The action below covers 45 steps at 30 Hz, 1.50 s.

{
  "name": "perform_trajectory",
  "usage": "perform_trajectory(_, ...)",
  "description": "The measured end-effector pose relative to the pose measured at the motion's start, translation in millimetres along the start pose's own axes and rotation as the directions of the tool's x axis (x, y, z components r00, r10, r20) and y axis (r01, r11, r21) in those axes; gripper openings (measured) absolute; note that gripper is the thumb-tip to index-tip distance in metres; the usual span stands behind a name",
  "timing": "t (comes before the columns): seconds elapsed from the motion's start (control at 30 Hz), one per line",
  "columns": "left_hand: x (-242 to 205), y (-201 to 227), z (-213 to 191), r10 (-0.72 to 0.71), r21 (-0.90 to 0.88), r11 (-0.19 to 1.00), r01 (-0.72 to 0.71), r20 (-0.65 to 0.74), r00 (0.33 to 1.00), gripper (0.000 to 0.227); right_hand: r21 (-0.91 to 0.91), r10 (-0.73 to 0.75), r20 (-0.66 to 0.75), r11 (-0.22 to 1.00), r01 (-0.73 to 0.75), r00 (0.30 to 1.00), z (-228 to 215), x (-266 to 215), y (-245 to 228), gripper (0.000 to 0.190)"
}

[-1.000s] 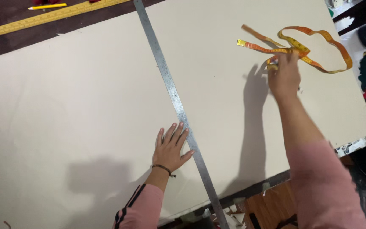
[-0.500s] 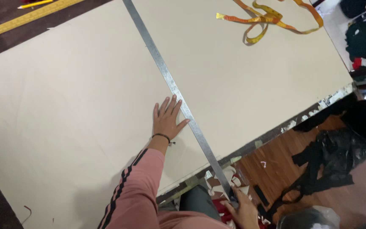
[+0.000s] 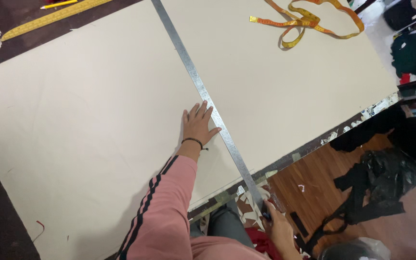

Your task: The person measures and marks a large piece of white fabric on a table using a metal ruler, a flexible measuring tape, and a pencil. They draw straight lines and make small marks at specific intervals to create a pattern or guide for cutting.

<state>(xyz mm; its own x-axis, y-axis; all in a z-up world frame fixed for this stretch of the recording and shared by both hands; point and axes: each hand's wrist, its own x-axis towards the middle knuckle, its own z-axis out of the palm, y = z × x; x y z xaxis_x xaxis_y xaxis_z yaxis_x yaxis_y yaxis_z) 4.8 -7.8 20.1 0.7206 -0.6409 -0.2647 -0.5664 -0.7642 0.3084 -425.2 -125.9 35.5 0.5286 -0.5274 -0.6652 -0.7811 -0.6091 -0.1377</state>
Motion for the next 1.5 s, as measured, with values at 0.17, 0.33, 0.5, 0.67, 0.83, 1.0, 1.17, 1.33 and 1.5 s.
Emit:
perform_trajectory(0.17,-6,6,-3,0.017,0.07,0.997,-0.026,0.118,0.993,0.087,0.03,-0.105,-0.105,0.994,0.109,0.989,27,-1,30,0.073)
perform_trajectory(0.33,-4,6,-20,0.006,-0.046,0.999,-0.003,0.059,0.998,0.087,-0.179,-0.167,-0.199,0.975,0.132,0.966,34,14,29,0.073)
perform_trajectory(0.5,-2,10,-29,-0.031,-0.051,0.998,0.034,0.077,0.997,0.089,-0.2,-0.183,-0.259,0.971,0.133,0.948,39,18,34,0.07)
perform_trajectory(0.67,-2,16,-34,-0.051,-0.026,0.998,0.055,0.115,0.992,0.093,-0.188,-0.167,-0.227,0.974,0.125,0.959,17,12,26,0.067)
perform_trajectory(0.83,-4,20,-38,-0.062,0.008,0.998,0.062,0.122,0.991,0.093,-0.205,-0.143,-0.214,0.974,0.099,0.966,11,9,19,0.068)
perform_trajectory(1.0,-6,25,-45,-0.06,0.006,0.998,0.06,0.105,0.993,0.093,-0.164,-0.143,-0.231,0.981,0.106,0.963,1,6,15,0.062)
perform_trajectory(1.17,-3,21,-37,-0.059,0.021,0.998,0.058,0.094,0.994,0.095,-0.158,-0.123,-0.226,0.984,0.088,0.966,-10,1,8,0.064)
perform_trajectory(1.33,1,16,-32,-0.042,0.041,0.998,0.043,-0.02,0.999,0.096,-0.192,-0.154,-0.257,0.976,0.106,0.954,-6,9,10,0.062)
perform_trajectory(1.5,1,16,-30,-0.066,-0.019,0.998,0.067,0.08,0.995,0.094,-0.225,-0.118,-0.207,0.972,0.07,0.971,0,9,16,0.065)
